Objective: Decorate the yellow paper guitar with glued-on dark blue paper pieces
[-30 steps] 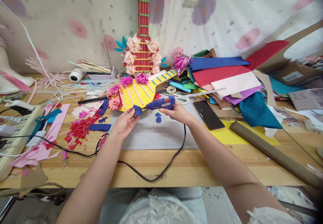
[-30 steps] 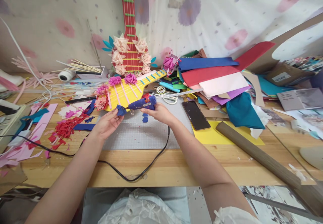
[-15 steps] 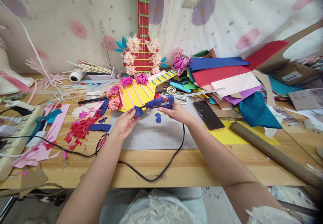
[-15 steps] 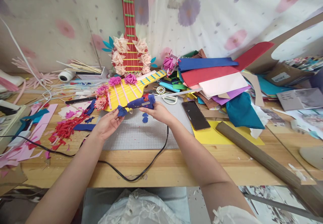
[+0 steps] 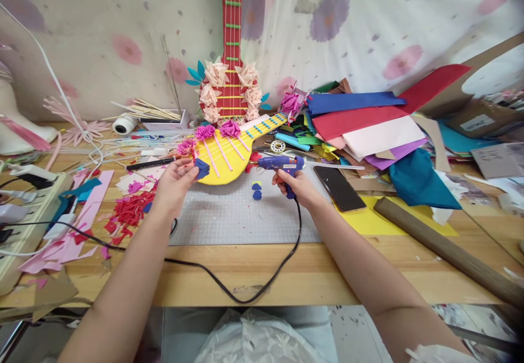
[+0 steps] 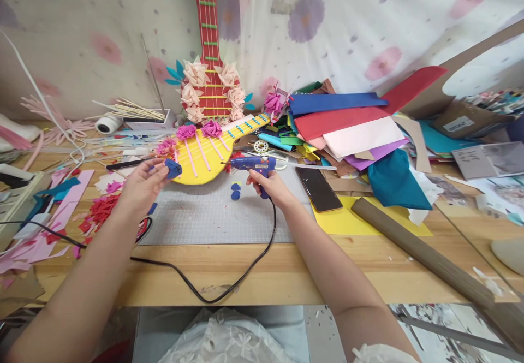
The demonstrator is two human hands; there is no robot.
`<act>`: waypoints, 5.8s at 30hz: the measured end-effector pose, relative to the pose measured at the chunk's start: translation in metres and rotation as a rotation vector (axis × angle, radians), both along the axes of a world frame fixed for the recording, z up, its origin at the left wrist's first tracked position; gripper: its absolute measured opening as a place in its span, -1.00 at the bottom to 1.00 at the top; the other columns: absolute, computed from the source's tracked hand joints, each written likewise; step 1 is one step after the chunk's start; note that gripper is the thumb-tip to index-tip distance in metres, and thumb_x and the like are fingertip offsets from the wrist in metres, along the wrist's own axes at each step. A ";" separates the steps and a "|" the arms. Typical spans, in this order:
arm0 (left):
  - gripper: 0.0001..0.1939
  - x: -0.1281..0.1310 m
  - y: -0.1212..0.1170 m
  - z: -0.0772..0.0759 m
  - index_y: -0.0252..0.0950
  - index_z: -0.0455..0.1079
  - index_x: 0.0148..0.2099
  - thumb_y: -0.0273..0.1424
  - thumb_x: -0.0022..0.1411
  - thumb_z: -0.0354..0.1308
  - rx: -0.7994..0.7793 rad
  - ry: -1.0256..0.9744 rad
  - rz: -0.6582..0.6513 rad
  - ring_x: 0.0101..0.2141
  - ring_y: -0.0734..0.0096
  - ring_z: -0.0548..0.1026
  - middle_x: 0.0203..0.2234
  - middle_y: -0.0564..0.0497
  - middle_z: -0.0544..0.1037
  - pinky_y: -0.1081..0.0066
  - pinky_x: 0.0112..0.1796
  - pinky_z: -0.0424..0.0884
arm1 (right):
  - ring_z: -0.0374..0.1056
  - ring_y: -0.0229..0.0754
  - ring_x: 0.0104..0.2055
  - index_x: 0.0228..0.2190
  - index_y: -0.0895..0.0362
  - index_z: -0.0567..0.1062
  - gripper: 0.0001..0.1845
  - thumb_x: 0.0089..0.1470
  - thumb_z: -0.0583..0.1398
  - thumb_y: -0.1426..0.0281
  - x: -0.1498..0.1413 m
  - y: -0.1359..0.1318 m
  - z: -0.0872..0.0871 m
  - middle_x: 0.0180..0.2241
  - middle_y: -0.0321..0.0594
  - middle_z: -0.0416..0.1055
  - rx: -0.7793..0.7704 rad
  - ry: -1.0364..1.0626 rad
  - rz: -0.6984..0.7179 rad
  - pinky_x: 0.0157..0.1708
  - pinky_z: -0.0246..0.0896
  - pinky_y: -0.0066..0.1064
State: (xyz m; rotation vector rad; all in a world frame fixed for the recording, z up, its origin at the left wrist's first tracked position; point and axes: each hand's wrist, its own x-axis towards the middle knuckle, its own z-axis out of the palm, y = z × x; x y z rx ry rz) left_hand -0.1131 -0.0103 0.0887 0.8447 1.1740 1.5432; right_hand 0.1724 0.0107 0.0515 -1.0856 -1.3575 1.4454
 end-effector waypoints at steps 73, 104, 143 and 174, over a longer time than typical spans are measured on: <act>-0.40 -0.004 0.024 0.002 -0.29 0.13 0.14 -0.46 -0.01 0.06 0.380 1.679 -0.357 -0.06 0.09 0.37 -0.27 -0.01 0.55 0.08 0.03 0.17 | 0.13 -0.42 -0.62 -0.54 0.14 0.40 -0.53 -0.18 0.26 -0.03 0.016 0.001 -0.032 -0.48 -0.26 0.40 -0.108 0.170 -0.148 -0.68 0.02 -0.54; -0.54 -0.003 0.026 -0.014 -0.26 0.14 0.08 -0.48 0.11 0.09 0.463 1.716 -0.245 -0.13 0.18 0.42 -0.38 0.03 0.57 0.09 0.07 0.17 | 0.12 -0.43 -0.62 -0.53 0.15 0.41 -0.56 -0.16 0.25 0.00 0.016 0.002 -0.032 -0.51 -0.29 0.36 -0.115 0.200 -0.131 -0.67 -0.02 -0.54; -0.52 -0.021 0.022 0.015 -0.20 0.18 0.08 -0.29 0.09 0.09 -0.220 1.442 -0.030 -0.21 0.21 0.51 -0.29 -0.02 0.58 0.29 -0.23 0.36 | 0.30 0.07 -0.11 -0.32 0.15 0.40 -0.61 -0.09 0.20 0.10 0.037 -0.030 0.006 -0.23 -0.01 0.41 0.241 -1.321 -0.404 -0.25 0.17 -0.23; -0.44 0.008 0.041 0.011 -0.27 0.15 0.07 -0.30 0.00 0.15 -0.355 1.619 -0.227 -0.11 0.07 0.48 -0.16 -0.18 0.53 0.22 -0.16 0.36 | 0.38 -0.15 -0.31 -0.28 0.11 0.31 -0.74 -0.12 0.15 0.45 -0.150 0.033 0.025 -0.35 -0.20 0.47 0.315 -0.903 -0.023 -0.35 0.14 -0.39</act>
